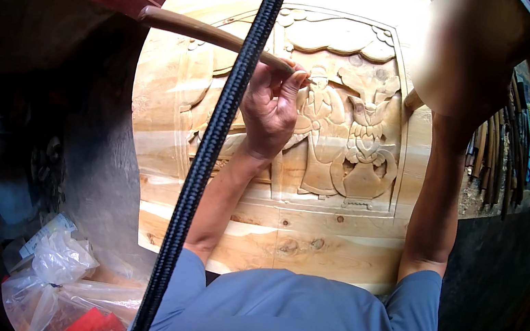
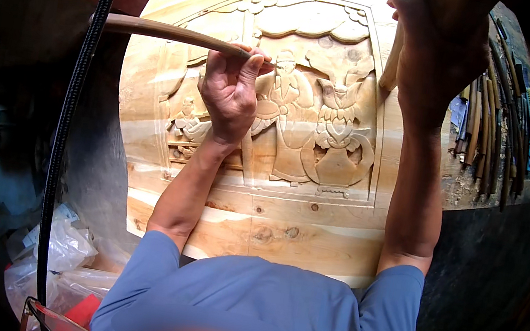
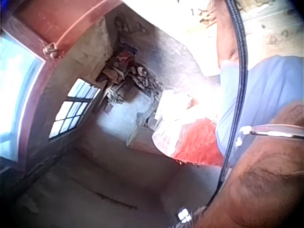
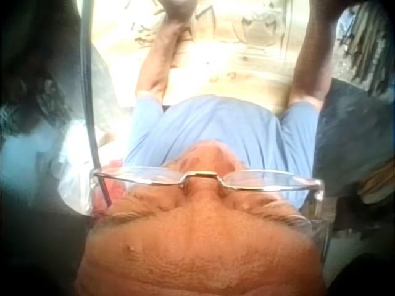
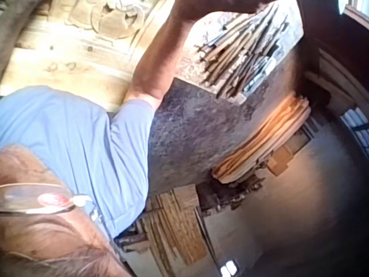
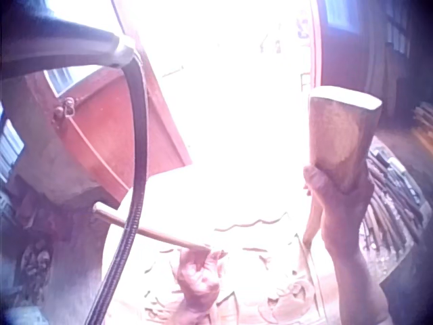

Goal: The person carves a decorative relief into a wooden board using a chisel and a wooden mallet, striking the chisel to remove wood chips and then refining the details with a hand-held carving tool.

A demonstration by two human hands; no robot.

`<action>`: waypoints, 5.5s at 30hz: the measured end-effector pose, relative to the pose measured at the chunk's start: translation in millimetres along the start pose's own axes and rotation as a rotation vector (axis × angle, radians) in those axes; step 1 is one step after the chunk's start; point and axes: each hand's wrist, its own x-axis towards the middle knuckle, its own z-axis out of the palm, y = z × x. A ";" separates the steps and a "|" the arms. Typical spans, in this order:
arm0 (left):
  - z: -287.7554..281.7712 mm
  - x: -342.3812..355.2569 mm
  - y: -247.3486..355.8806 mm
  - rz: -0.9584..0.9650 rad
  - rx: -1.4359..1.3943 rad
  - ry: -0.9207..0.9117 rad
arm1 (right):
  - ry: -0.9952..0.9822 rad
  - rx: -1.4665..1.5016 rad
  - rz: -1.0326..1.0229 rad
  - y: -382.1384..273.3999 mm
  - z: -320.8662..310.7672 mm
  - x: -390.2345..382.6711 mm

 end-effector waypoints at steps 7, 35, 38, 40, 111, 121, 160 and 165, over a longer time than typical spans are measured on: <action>-4.3 -3.8 -5.2 0.028 0.140 -0.068 | -0.081 0.015 -0.031 10.3 5.0 -6.8; -4.1 0.2 -6.7 0.062 0.210 -0.087 | -0.231 -0.222 -0.173 27.7 -13.2 -4.0; -5.6 0.2 -6.3 0.065 0.216 -0.091 | -0.231 -0.234 -0.135 23.5 -9.9 -5.2; -4.6 0.5 -6.3 0.064 0.222 -0.095 | -0.226 -0.231 -0.143 24.0 -10.4 -4.7; -81.6 -92.1 101.4 -0.504 0.359 -0.367 | -0.701 -1.315 -0.346 1.8 -124.4 -85.1; -99.5 -122.2 122.9 -0.244 0.626 -0.612 | -0.644 -1.212 -0.296 7.2 -125.5 -90.8; -72.2 -122.2 111.4 -0.003 0.686 -1.023 | -0.515 -0.595 0.671 97.3 -233.8 29.7; -68.8 -128.4 108.7 0.028 0.649 -0.976 | -0.439 -0.884 0.522 111.9 -211.8 26.8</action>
